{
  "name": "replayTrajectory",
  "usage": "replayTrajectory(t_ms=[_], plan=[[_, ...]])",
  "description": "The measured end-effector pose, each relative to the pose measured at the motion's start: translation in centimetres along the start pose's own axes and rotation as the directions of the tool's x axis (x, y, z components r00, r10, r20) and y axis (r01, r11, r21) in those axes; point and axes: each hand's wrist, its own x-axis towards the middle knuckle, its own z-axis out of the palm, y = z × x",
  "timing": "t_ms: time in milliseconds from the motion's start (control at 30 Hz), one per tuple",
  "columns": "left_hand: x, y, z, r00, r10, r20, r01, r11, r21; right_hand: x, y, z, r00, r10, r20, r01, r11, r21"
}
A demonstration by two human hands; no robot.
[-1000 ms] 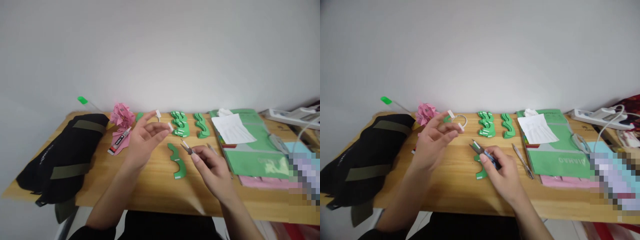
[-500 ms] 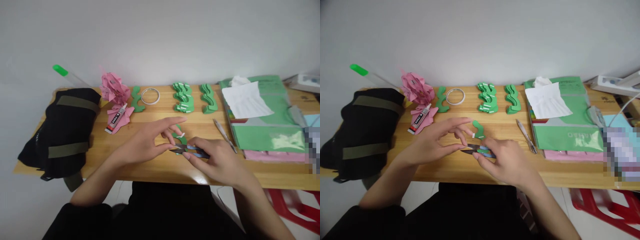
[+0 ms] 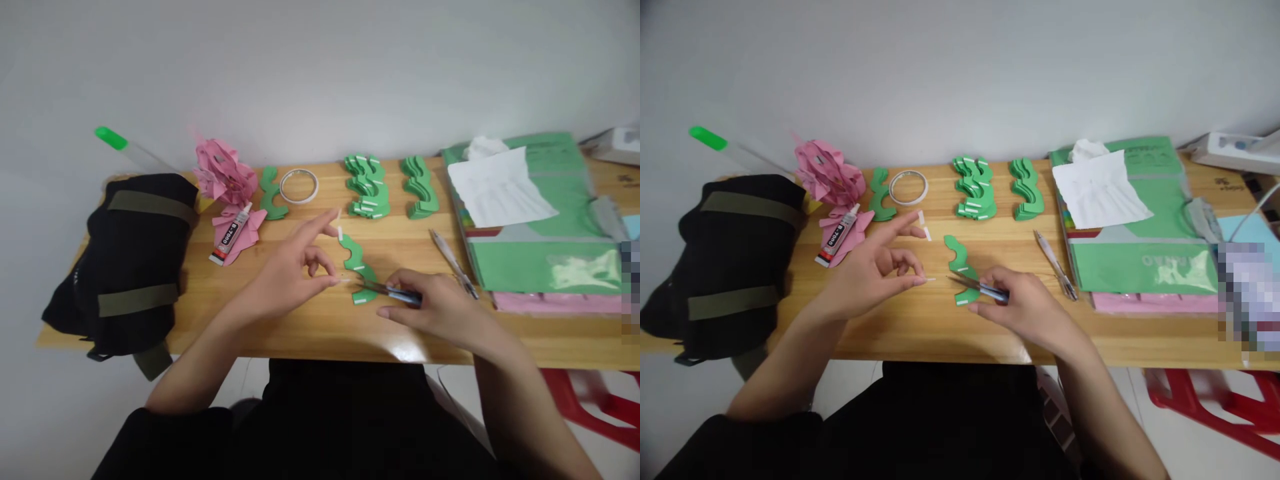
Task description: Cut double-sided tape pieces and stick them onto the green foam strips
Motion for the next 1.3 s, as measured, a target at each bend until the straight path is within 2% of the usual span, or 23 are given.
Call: replayTrajectory(t_ms=[67,133,267,433,533,600,667,733,800,867,967,1067,1300], plan=[[0.0,-0.7,0.3,0.995,-0.089,-0.040,0.085,0.994,-0.073,0.5,0.3,0.7,0.992,0.042,-0.116,-0.011,0.967,0.254],[0.1,-1.4,0.7,0.988,-0.148,-0.052,0.138,0.978,-0.159,1.0,-0.1,1.6,0.978,0.109,-0.180,-0.019,0.898,0.439],[0.3,-2.1,1.5,0.979,-0.197,-0.054,0.175,0.944,-0.280,2.3,-1.4,3.0,0.975,0.168,-0.144,-0.055,0.814,0.578],[0.7,-2.4,1.5,0.975,-0.218,-0.045,0.190,0.921,-0.340,3.3,-1.4,3.0,0.980,0.152,-0.131,-0.051,0.821,0.569],[1.2,-3.6,1.3,0.984,-0.161,-0.070,0.127,0.928,-0.351,3.9,-0.8,2.7,0.975,0.184,-0.126,-0.072,0.795,0.602],[1.7,-5.1,1.3,0.980,-0.031,-0.195,-0.013,0.975,-0.224,4.5,-0.5,2.5,0.956,0.250,-0.151,-0.104,0.775,0.624],[2.3,-6.7,1.1,0.925,0.217,-0.312,-0.209,0.976,0.061,5.5,-0.4,2.4,0.929,0.319,-0.187,-0.144,0.777,0.613],[2.8,-8.3,1.0,0.863,0.430,-0.265,-0.341,0.883,0.323,6.6,-0.4,2.5,0.915,0.351,-0.201,-0.177,0.794,0.581],[3.2,-9.6,1.0,0.836,0.514,-0.191,-0.403,0.812,0.421,7.7,-0.4,2.8,0.916,0.354,-0.191,-0.199,0.812,0.549],[3.5,-10.4,1.3,0.846,0.502,-0.179,-0.404,0.824,0.398,8.7,-0.2,3.4,0.917,0.355,-0.180,-0.217,0.825,0.521],[3.7,-11.0,2.0,0.869,0.444,-0.217,-0.364,0.872,0.329,9.6,0.4,4.4,0.913,0.359,-0.191,-0.234,0.848,0.475],[3.7,-11.2,2.4,0.872,0.432,-0.232,-0.352,0.881,0.317,10.1,0.9,5.1,0.909,0.359,-0.212,-0.242,0.869,0.432],[3.4,-11.2,2.5,0.893,0.390,-0.226,-0.327,0.906,0.270,10.2,1.1,5.2,0.901,0.345,-0.264,-0.254,0.911,0.324]])
